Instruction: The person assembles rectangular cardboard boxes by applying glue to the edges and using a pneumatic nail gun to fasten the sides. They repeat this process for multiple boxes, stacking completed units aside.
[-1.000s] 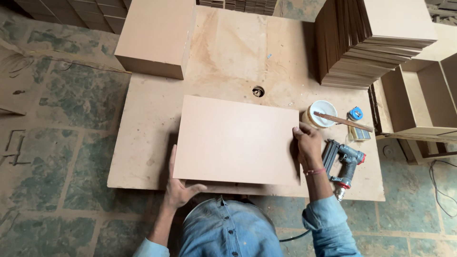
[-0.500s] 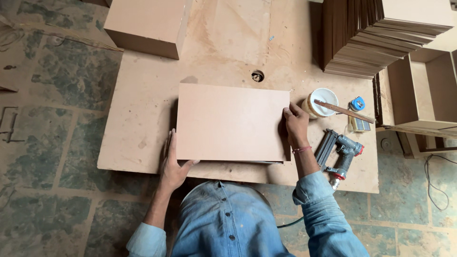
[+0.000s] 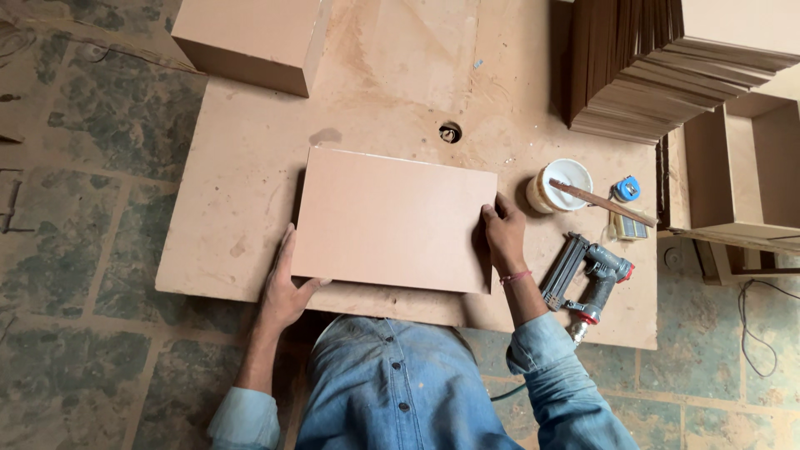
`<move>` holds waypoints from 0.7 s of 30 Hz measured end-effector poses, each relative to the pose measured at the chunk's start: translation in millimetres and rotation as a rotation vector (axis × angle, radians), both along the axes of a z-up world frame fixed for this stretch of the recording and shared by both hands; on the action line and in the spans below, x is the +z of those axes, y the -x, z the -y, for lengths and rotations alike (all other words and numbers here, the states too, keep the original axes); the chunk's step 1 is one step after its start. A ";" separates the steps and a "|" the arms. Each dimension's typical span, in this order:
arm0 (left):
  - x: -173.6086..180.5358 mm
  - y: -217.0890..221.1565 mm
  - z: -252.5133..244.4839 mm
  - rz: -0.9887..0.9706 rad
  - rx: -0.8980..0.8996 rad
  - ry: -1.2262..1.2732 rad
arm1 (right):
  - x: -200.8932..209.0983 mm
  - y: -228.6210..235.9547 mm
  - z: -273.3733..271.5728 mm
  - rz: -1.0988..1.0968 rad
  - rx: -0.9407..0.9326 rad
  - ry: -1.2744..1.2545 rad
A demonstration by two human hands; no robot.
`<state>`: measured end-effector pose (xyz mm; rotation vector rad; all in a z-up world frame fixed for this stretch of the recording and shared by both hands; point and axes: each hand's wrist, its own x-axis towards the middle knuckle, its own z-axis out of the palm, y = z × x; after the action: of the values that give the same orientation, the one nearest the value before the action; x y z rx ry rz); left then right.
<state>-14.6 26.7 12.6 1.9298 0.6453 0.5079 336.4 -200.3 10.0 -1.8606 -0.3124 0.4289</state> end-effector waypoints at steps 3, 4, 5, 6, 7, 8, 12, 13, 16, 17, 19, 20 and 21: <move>4.1 -1.5 -2.5 0.003 0.005 0.016 | -0.1 -4.7 1.3 0.028 0.019 0.094; 4.0 0.2 -1.4 0.002 0.009 0.021 | -1.0 -8.3 3.2 0.018 0.023 0.119; 3.0 0.2 -2.2 -0.001 0.024 0.049 | -2.0 -15.3 2.8 0.037 0.041 0.112; 1.2 0.9 -2.4 -0.004 0.039 0.078 | -3.1 -24.0 2.8 0.055 0.059 0.104; -1.4 2.7 -2.6 -0.009 0.054 0.107 | -5.7 -31.6 3.5 0.072 0.078 0.098; -4.8 4.2 -3.5 0.011 0.045 0.064 | -8.9 -39.0 4.7 0.075 0.132 0.067; -18.5 -11.5 -30.8 0.031 -0.010 -0.014 | -20.9 -62.4 14.9 0.145 0.201 0.051; -20.3 -20.5 -45.4 0.019 -0.030 -0.010 | -23.0 -63.3 19.5 0.174 0.179 0.075; -21.7 -58.7 -102.2 -0.071 -0.086 -0.026 | -27.8 -47.9 38.0 0.129 0.040 0.101; -21.7 -71.4 -117.0 -0.089 -0.077 0.013 | -28.6 -34.7 46.2 0.133 0.026 0.154; -19.4 -92.5 -139.0 -0.022 -0.065 -0.177 | -25.4 -4.4 59.5 0.143 -0.003 0.257; -17.2 -98.9 -143.8 0.016 -0.059 -0.273 | -23.8 15.9 63.0 0.184 -0.022 0.258; -14.6 -101.2 -143.4 0.016 -0.035 -0.309 | -22.6 35.9 63.2 0.226 -0.038 0.257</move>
<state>86.6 170.1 -2.0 2.2201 0.5458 0.6294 300.5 -263.5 -12.5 -2.1688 -0.3873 0.2406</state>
